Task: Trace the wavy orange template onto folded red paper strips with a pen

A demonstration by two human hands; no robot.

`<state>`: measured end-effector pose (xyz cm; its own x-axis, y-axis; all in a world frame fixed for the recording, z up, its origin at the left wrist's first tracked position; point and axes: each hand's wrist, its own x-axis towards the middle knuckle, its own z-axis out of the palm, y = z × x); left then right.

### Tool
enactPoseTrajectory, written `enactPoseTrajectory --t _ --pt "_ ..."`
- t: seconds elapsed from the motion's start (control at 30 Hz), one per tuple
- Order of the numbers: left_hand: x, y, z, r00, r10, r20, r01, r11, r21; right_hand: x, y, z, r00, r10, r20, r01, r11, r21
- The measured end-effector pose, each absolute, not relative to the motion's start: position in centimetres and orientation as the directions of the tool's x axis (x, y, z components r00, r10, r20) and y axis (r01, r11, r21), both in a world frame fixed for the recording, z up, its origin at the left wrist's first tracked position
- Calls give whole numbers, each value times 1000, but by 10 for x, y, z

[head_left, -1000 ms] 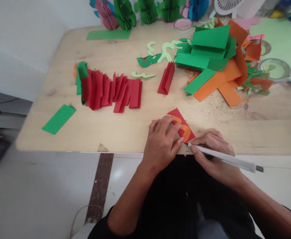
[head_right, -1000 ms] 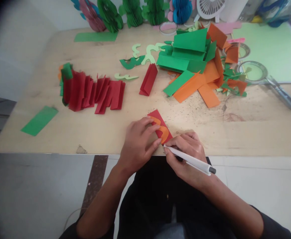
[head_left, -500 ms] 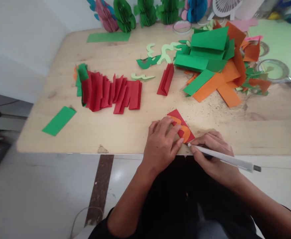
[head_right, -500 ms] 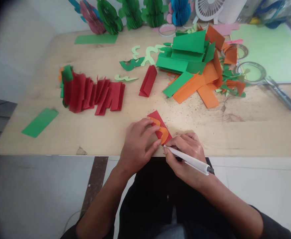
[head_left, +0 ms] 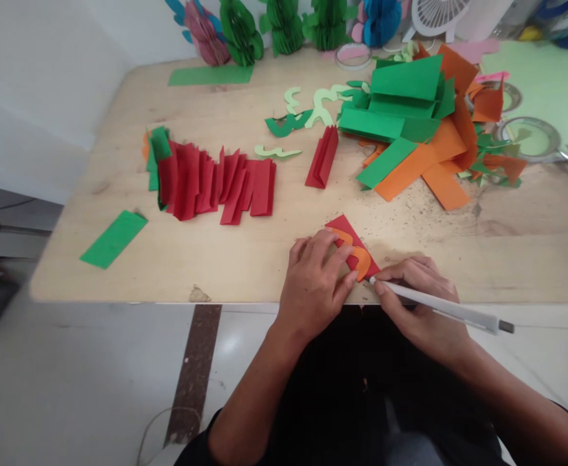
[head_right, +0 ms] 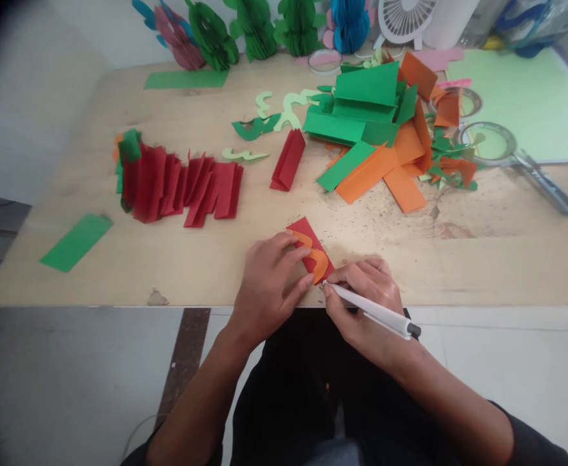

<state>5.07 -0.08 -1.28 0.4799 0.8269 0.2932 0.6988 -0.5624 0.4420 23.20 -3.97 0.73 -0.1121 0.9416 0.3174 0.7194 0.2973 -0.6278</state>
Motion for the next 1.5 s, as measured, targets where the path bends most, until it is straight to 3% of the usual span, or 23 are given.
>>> enactPoseTrajectory --t 0.57,0.8,0.9,1.1,1.5 --pt "51 -1 -13 474 825 307 700 -565 437 235 -34 5 -26 921 389 767 268 -583" --pt "51 -2 -14 475 819 321 700 -573 427 238 -35 9 -7 922 387 741 264 -617" --pt "51 -2 -14 476 816 329 702 -577 417 239 -36 12 -76 916 395 698 331 -635" --pt "52 -2 -14 478 810 338 703 -584 405 238 -37 4 -286 854 434 727 489 -482" --pt "62 -5 -8 420 846 328 743 -528 411 235 -38 -2 -307 821 481 761 515 -394"
